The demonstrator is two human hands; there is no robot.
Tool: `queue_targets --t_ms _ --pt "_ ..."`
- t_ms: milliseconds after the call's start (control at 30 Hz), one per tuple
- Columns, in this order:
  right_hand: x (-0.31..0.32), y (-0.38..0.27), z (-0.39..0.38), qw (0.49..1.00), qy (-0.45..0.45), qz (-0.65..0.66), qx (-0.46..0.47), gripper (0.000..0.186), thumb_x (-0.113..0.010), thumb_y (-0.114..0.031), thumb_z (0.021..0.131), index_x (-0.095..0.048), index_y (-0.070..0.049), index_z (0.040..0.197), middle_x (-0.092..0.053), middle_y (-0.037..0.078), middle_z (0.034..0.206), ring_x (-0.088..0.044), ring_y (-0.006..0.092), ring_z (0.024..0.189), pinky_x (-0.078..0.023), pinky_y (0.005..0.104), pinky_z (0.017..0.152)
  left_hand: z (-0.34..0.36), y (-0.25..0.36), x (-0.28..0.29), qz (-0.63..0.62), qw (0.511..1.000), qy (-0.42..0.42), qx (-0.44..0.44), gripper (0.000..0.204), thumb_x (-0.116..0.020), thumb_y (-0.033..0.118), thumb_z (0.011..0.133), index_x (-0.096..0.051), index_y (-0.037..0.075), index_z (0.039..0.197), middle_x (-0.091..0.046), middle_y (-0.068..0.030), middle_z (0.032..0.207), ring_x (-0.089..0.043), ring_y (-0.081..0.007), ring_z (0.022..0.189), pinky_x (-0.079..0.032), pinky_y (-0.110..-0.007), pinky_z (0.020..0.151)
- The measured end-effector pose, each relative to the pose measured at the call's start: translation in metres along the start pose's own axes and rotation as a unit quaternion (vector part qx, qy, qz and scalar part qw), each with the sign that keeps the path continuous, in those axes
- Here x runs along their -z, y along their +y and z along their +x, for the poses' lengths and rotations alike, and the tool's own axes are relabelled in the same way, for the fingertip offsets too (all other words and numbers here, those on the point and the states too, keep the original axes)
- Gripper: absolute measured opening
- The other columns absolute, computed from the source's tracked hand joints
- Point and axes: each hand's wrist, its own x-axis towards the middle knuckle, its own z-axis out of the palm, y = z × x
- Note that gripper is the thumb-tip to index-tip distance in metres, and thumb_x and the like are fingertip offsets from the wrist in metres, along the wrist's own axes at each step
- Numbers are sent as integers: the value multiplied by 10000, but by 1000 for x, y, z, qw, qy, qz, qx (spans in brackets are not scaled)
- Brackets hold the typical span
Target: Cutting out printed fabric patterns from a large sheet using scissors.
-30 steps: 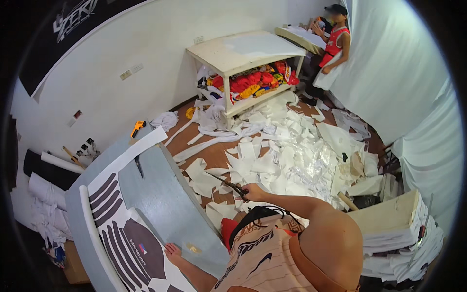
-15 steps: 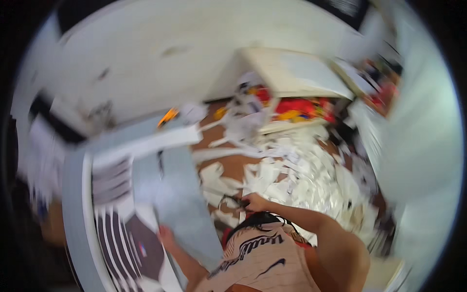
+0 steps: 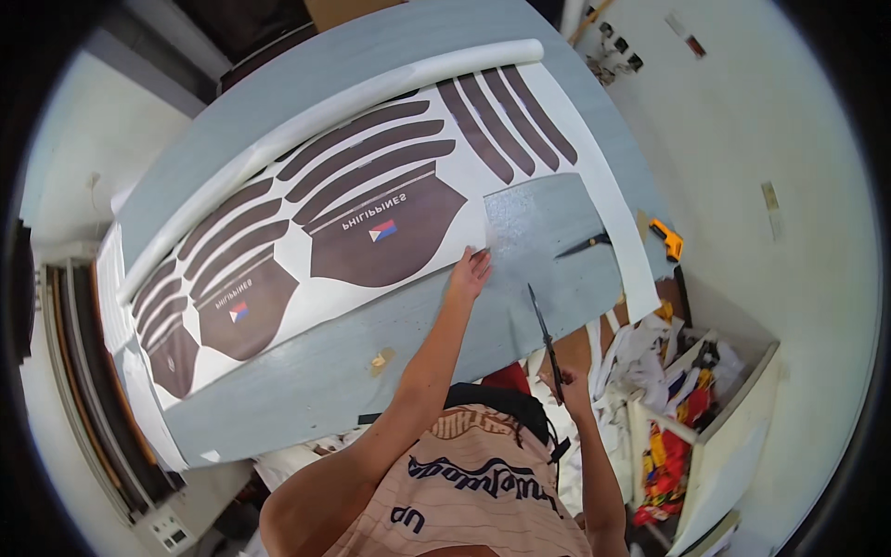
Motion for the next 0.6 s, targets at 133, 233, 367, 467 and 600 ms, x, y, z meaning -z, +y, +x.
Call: queue_targets --t_ms 133,233,367,467,600 --pt "41 -32 56 999 -45 -7 -5 385 -785 -321 876 -537 -105 675 -473 -33 554 -454 78 426 -323 245 412 3 -13 -19 -34 999 28 11 407 -568 405 1022 -510 104 1290 -635 -73 1233 -607 -233 1195 -464 -462 1028" --pt "86 -54 135 989 -138 -51 -7 408 -734 -376 902 -536 -103 674 -476 -17 557 -484 91 453 -332 260 423 16 -24 -37 3 999 32 4 404 -581 387 1019 -524 78 1272 -637 -95 1217 -657 -234 1100 -527 -445 943" --pt "104 -71 238 956 -284 -60 -36 400 -619 -374 974 -536 -88 707 -501 2 571 -510 112 506 -367 273 494 14 -40 -52 43 989 126 -64 356 -577 334 1026 -583 7 1167 -674 -116 1104 -701 -240 953 -585 -403 805" --pt "106 -97 303 932 -351 -83 -44 383 -641 -366 972 -554 -84 728 -523 -3 585 -509 100 496 -375 265 488 8 -49 -53 1 987 133 -91 339 -587 308 1023 -606 -13 1130 -692 -112 1042 -703 -233 923 -591 -383 780" --pt "121 -141 388 896 -427 -101 -71 335 -682 -307 966 -563 -78 753 -519 -20 586 -509 84 483 -392 244 474 13 -61 -91 -68 984 143 -87 333 -633 323 997 -627 22 1141 -702 -87 1045 -701 -207 917 -575 -331 791"
